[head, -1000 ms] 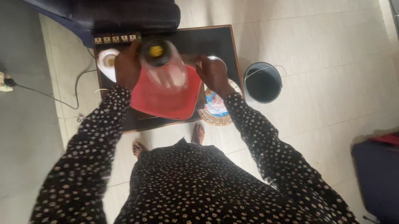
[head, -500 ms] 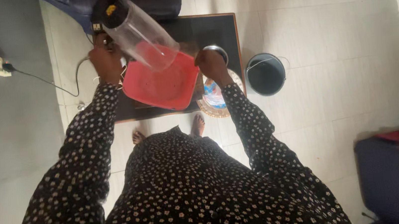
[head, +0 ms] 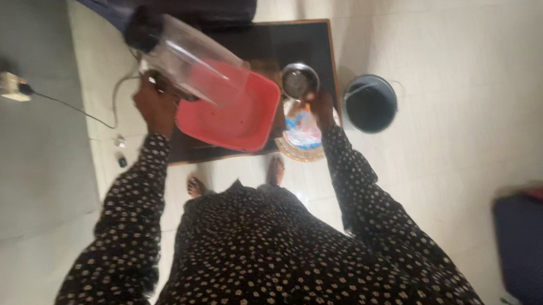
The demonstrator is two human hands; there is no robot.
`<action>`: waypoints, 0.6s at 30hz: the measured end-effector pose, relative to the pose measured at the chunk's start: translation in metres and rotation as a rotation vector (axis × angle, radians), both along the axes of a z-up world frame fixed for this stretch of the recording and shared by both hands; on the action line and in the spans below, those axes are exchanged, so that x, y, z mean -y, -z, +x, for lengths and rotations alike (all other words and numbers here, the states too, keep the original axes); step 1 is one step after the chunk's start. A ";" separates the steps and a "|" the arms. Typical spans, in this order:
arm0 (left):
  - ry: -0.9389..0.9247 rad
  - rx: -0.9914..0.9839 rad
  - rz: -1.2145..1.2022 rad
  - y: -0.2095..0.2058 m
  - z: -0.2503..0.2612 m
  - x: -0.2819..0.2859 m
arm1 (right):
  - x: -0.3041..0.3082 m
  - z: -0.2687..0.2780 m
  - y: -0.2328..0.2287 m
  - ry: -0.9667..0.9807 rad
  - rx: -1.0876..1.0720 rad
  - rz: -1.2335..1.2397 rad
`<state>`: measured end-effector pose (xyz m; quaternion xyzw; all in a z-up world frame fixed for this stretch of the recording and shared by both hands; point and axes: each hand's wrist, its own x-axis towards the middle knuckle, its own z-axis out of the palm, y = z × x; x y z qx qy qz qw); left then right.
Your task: The person cleans a blender jar by hand using water from a metal bowl and a red basin. They repeatedly rinse the jar, pour out the water, and wipe the interior before placing the lid back on.
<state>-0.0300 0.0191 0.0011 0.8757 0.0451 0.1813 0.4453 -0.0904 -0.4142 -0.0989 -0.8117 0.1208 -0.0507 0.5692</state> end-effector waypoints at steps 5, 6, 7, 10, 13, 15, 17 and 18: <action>0.147 -0.072 -0.209 0.030 0.004 0.004 | -0.053 -0.005 0.023 -0.100 -0.001 -0.436; 0.046 -0.121 -0.129 0.035 0.007 0.012 | -0.057 0.003 0.022 -0.107 0.015 -0.402; -0.058 -0.179 -0.039 0.040 0.005 0.017 | -0.065 0.004 0.025 -0.129 -0.055 -0.133; 0.053 -0.084 -0.046 0.043 -0.001 0.013 | -0.087 0.001 0.022 -0.083 -0.141 0.248; 0.047 -0.159 -0.126 0.037 0.003 0.021 | -0.091 0.010 0.010 -0.157 -0.067 -0.060; 0.017 -0.121 -0.044 0.034 0.004 0.024 | -0.091 0.011 0.005 -0.211 0.024 -0.211; 0.034 -0.132 -0.099 0.033 0.001 0.027 | -0.089 0.007 0.005 -0.212 0.117 -0.153; 0.043 -0.139 -0.127 0.034 -0.001 0.027 | -0.089 0.005 0.008 -0.194 0.050 -0.121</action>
